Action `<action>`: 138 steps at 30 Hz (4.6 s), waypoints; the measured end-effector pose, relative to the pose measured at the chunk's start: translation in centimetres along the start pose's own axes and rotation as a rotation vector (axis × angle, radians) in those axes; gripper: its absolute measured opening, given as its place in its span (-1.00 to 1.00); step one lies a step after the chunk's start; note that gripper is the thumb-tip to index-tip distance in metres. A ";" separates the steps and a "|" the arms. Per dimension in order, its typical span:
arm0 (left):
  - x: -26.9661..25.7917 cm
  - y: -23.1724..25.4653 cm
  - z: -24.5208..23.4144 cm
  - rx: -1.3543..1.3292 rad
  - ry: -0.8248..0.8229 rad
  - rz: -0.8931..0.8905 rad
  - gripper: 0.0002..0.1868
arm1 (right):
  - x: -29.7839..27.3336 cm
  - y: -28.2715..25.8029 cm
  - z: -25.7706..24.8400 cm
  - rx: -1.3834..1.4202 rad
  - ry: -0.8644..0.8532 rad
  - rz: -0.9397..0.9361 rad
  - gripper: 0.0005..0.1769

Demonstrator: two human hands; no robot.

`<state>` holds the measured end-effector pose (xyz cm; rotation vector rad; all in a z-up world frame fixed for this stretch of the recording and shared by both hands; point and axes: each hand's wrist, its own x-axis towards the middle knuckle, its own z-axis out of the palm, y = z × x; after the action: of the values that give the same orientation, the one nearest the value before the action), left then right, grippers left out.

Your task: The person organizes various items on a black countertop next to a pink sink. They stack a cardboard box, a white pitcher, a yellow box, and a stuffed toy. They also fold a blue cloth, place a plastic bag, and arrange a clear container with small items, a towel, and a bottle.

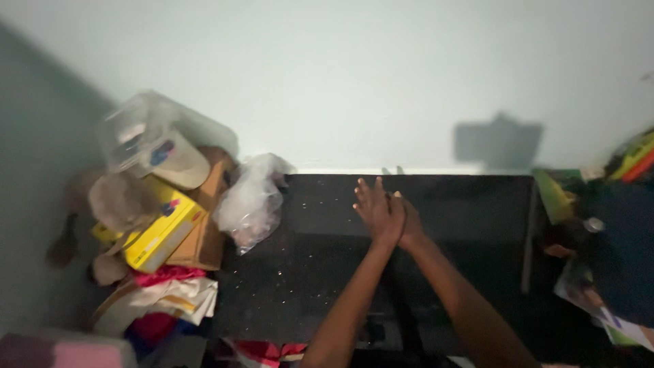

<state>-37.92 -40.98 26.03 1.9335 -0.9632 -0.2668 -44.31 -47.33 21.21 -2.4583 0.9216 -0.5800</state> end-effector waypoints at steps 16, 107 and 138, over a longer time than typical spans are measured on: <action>-5.2 2.4 20.2 -0.013 -0.285 0.202 -0.28 | -10.3 14.4 -7.9 0.319 0.383 -0.195 -0.34; 7.9 -21.5 -18.6 -0.399 0.467 -0.264 -0.48 | 14.5 -16.7 22.7 0.301 -0.284 -0.230 -0.58; 6.9 -24.0 -27.5 -0.234 0.519 -0.019 -0.52 | 24.1 -22.4 29.2 -0.127 -0.522 -0.377 -0.67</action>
<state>-6.20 -21.90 22.81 1.6752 -0.5428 0.1086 -1.12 -41.22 15.07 -2.7144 0.2984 0.0241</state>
